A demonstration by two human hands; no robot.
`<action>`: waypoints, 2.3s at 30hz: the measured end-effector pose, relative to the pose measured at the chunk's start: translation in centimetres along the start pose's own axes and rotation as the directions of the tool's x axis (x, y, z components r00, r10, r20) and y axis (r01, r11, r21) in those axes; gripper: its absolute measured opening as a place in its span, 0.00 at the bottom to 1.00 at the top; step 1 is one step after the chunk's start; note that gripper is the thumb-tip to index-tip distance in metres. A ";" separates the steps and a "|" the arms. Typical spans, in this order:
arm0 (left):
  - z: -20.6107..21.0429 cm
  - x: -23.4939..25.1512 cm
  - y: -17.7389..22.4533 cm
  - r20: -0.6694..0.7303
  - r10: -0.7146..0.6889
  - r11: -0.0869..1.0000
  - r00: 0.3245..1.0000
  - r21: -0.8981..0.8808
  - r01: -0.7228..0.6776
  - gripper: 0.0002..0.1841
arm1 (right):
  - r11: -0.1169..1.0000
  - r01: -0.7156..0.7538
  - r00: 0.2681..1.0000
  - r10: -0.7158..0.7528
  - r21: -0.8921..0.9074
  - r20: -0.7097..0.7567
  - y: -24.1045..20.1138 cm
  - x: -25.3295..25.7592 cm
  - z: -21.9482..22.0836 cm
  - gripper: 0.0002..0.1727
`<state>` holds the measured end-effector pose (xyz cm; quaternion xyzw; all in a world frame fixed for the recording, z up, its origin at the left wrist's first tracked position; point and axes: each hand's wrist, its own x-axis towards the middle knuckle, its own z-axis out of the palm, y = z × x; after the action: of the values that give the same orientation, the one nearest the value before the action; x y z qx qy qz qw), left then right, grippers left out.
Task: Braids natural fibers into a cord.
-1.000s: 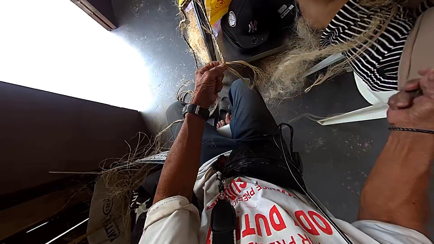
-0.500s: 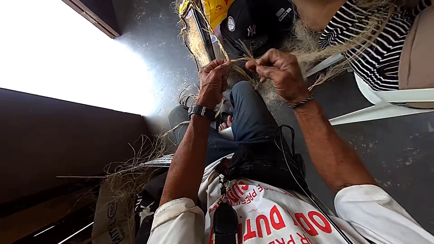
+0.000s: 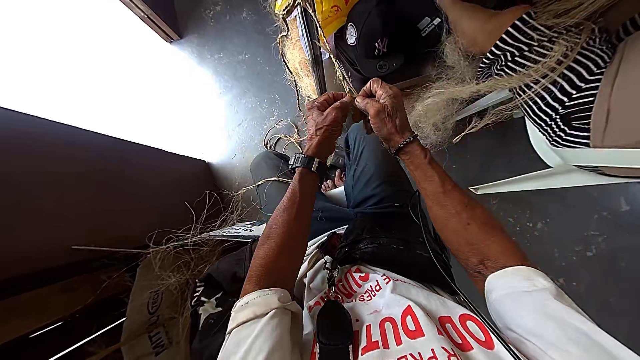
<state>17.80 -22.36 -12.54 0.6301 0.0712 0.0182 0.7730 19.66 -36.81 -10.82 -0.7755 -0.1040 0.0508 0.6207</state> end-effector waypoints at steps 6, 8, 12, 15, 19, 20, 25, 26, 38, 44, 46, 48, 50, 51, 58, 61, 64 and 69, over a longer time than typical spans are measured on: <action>-0.3 0.0 -0.4 0.007 0.024 1.000 1.000 -0.004 -0.024 0.06 | 0.973 0.089 0.994 -0.099 -0.212 -0.036 0.3 0.3 0.3 0.06; -0.3 0.0 -0.4 0.004 0.016 1.000 1.000 -0.017 -0.016 0.07 | 0.954 0.121 0.990 -0.136 -0.275 -0.035 0.3 0.3 0.3 0.05; -0.5 -0.1 -0.6 0.008 0.023 1.000 1.000 -0.009 -0.023 0.07 | 0.931 0.102 0.992 -0.123 -0.352 -0.038 0.1 0.3 0.6 0.06; -0.6 -0.1 -0.7 0.017 0.047 0.999 0.999 0.006 -0.047 0.08 | 0.907 0.122 0.989 -0.146 -0.404 -0.029 0.1 0.4 0.7 0.06; -0.6 -0.2 -0.5 0.009 0.023 1.000 1.000 0.001 -0.023 0.09 | 0.870 0.143 0.985 -0.170 -0.471 -0.015 -0.2 0.4 0.8 0.07; -0.5 -0.2 -0.6 0.010 0.018 1.000 1.000 -0.012 -0.017 0.09 | 0.866 0.143 0.985 -0.171 -0.479 -0.015 -0.2 0.4 0.8 0.07; -0.3 -0.2 -1.1 -0.005 0.045 0.999 0.999 -0.028 -0.046 0.13 | 0.845 0.154 0.982 -0.187 -0.512 -0.015 -0.5 0.3 1.1 0.08; -0.2 -0.1 -1.2 -0.029 0.068 0.997 0.997 -0.017 -0.069 0.13 | 0.837 0.165 0.979 -0.202 -0.521 -0.014 -0.5 0.3 1.2 0.08; -1.1 -0.4 -0.6 -0.026 0.084 0.996 0.996 0.015 -0.083 0.12 | 0.787 0.315 0.946 -0.306 -0.531 0.106 -1.8 1.0 -2.2 0.13; -1.1 -0.4 -0.3 -0.029 0.104 0.993 0.994 0.060 -0.102 0.10 | 0.914 0.242 0.928 -0.120 -0.325 0.353 -0.9 3.4 -2.2 0.07; -1.2 -0.4 -0.3 -0.027 0.122 0.989 0.992 0.092 -0.119 0.10 | 0.911 0.243 0.928 -0.119 -0.333 0.352 -0.8 3.6 -2.4 0.07; -1.3 -0.4 -0.4 -0.033 0.133 0.980 0.991 0.151 -0.127 0.10 | 0.899 0.242 0.940 -0.124 -0.365 0.318 -1.0 3.7 -2.7 0.07; -1.1 -0.4 -0.5 -0.042 0.146 0.968 0.988 0.213 -0.134 0.10 | 0.895 0.231 0.954 -0.133 -0.380 0.268 -1.3 3.2 -2.8 0.07; -1.0 -0.3 -0.6 -0.051 0.150 0.966 0.987 0.219 -0.136 0.11 | 0.896 0.232 0.959 -0.146 -0.379 0.242 -1.3 2.7 -2.7 0.07; 0.3 -0.8 -0.2 -0.178 -0.078 0.997 0.981 0.001 0.079 0.11 | 0.713 0.333 0.934 -0.340 -0.617 0.111 0.5 -3.4 1.2 0.09; 0.6 -0.9 -0.1 -0.206 -0.092 0.996 0.974 -0.001 0.094 0.10 | 0.640 0.406 0.902 -0.397 -0.653 0.172 1.8 -4.6 2.1 0.08; 0.4 -0.9 -0.3 -0.190 -0.083 0.996 0.978 0.000 0.084 0.10 | 0.659 0.452 0.884 -0.419 -0.601 0.206 1.3 -4.9 1.5 0.09; 0.1 -0.9 0.0 -0.139 -0.083 0.996 0.987 -0.050 0.077 0.10 | 0.848 0.339 0.938 -0.336 -0.407 0.082 0.4 -1.8 -0.6 0.16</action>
<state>16.96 -22.54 -12.46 0.6066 0.1506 0.0332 0.7799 18.11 -37.83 -11.16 -0.8589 -0.2494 -0.0791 0.4403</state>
